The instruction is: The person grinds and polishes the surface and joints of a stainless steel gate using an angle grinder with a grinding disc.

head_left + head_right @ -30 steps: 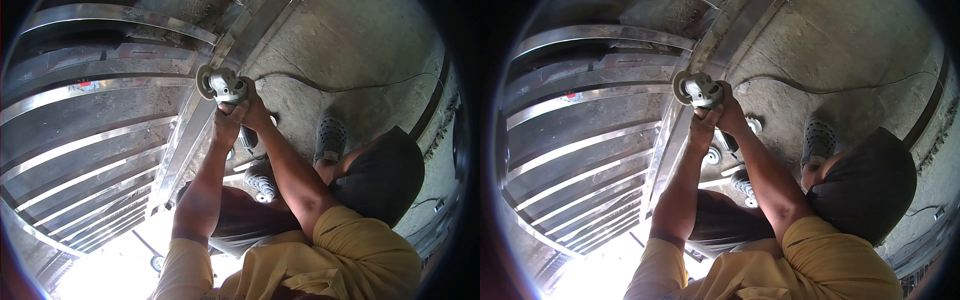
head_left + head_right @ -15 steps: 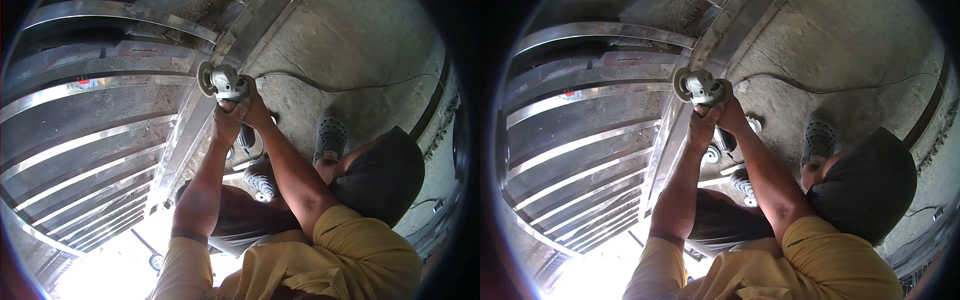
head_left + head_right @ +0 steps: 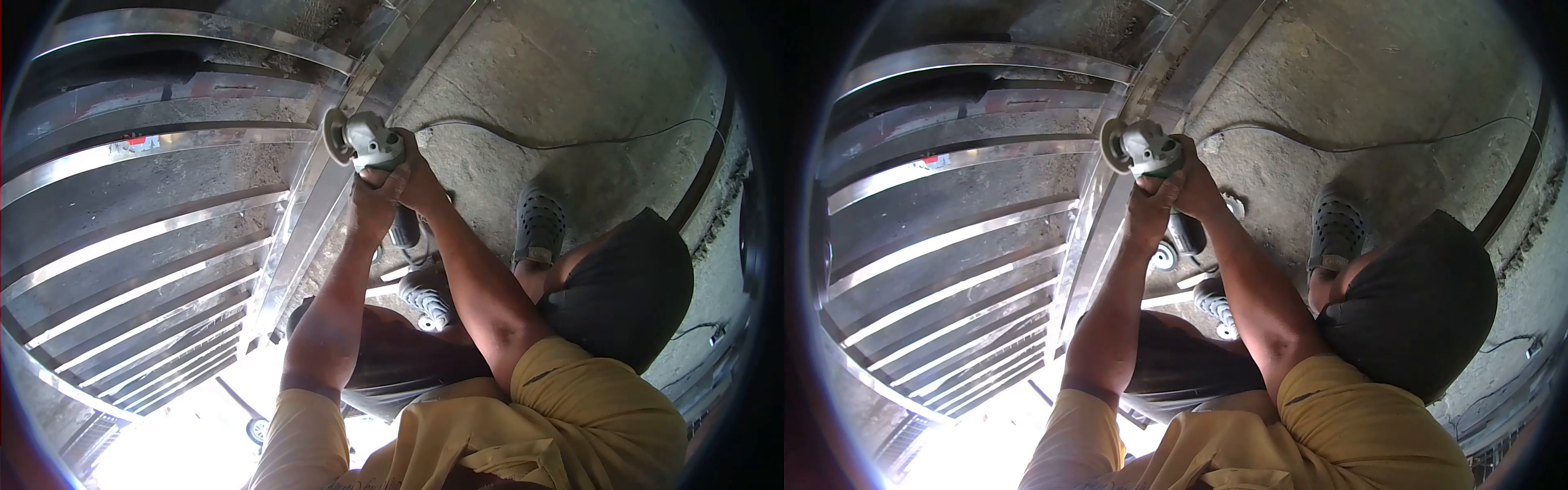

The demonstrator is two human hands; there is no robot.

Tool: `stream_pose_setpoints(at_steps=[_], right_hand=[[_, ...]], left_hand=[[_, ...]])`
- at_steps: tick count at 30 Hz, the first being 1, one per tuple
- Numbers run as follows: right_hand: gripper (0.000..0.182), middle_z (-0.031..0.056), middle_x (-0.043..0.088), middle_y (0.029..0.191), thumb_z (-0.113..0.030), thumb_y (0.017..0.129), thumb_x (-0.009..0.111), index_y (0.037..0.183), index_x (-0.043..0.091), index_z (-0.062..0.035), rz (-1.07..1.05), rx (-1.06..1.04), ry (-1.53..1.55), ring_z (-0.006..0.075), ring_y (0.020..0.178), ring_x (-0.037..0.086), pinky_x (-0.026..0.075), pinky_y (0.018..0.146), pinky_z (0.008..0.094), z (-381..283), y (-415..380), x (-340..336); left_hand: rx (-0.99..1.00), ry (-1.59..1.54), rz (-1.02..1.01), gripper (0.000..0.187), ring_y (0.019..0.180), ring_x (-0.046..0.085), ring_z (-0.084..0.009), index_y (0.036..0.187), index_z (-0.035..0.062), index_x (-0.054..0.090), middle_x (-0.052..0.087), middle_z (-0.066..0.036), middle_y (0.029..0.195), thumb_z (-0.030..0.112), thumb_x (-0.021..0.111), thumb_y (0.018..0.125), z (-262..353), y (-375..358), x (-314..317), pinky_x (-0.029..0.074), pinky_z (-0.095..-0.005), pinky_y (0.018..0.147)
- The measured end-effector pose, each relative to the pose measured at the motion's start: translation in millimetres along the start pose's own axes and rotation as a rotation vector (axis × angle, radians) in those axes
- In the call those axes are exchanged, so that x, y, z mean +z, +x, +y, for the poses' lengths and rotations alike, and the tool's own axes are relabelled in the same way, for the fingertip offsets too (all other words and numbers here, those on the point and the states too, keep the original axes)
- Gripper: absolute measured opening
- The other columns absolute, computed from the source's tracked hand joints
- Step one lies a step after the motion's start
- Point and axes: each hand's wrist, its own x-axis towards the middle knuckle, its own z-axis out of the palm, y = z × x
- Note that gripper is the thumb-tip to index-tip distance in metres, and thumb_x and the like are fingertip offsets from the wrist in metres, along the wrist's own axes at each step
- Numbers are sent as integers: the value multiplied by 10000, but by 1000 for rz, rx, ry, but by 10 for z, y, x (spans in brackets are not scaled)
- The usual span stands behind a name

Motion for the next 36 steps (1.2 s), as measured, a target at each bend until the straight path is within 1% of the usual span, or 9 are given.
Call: stream_pose_setpoints(at_steps=[9,13,16,19,21,25,31,34,36], right_hand=[[968,196,620,1238,-409,707,892,1410,368,3,-30,77,17,275,1147,617,499,966,371,-28,-7,-34],[938,178,625,1211,-399,722,886,1403,383,3,-13,91,79,260,1113,618,504,946,368,128,10,-12],[1013,215,647,1194,-489,688,895,1389,386,34,-51,136,45,302,1110,647,518,951,384,56,-6,-92],[987,206,648,1196,-462,699,894,1389,388,29,-5,123,186,296,1107,647,518,950,379,212,17,-36],[910,167,630,1184,-387,738,876,1394,389,15,-51,125,165,251,1078,626,511,932,358,96,28,-97],[879,150,621,1174,-348,761,864,1405,380,6,-31,115,180,229,1060,616,508,924,348,114,30,-78],[892,167,631,1180,-355,761,867,1409,379,16,-60,106,121,248,1085,620,503,941,358,60,41,-110],[985,223,650,1194,-471,688,893,1387,402,19,-52,123,81,308,1110,652,519,948,375,-11,47,-147],[984,224,652,1189,-467,685,896,1385,404,19,-61,132,73,307,1109,654,521,946,373,-8,57,-157]], left_hand=[[-37,3,-27,507,941,654,-193,1163,-21,637,704,-125,1034,377,769,877,50,-31,24,511,-351,851],[-40,35,-31,598,964,650,-208,1181,-57,612,691,-161,1072,433,761,873,115,-34,36,509,-353,861],[2,9,-22,663,986,656,-235,1196,-80,588,682,-195,1088,475,750,873,-183,44,95,512,-369,868],[-3,103,-5,716,1013,661,-263,1215,-86,568,678,-216,1097,515,742,867,-200,70,92,512,-385,879],[0,94,-8,744,1023,664,-276,1226,-82,561,679,-218,1092,541,739,860,-47,-12,96,512,-394,885],[-9,146,17,641,980,632,-188,1206,-70,603,683,-145,1063,491,717,918,52,-51,99,507,-335,858],[4,88,-23,670,996,635,-204,1209,-69,598,686,-156,1063,516,720,905,56,-51,79,502,-348,872],[3,80,-4,684,962,658,-233,1195,-66,594,696,-173,1033,521,742,878,66,-50,78,513,-379,852],[6,68,8,695,964,653,-227,1197,-67,593,693,-171,1038,531,742,875,19,-32,100,511,-374,853]])
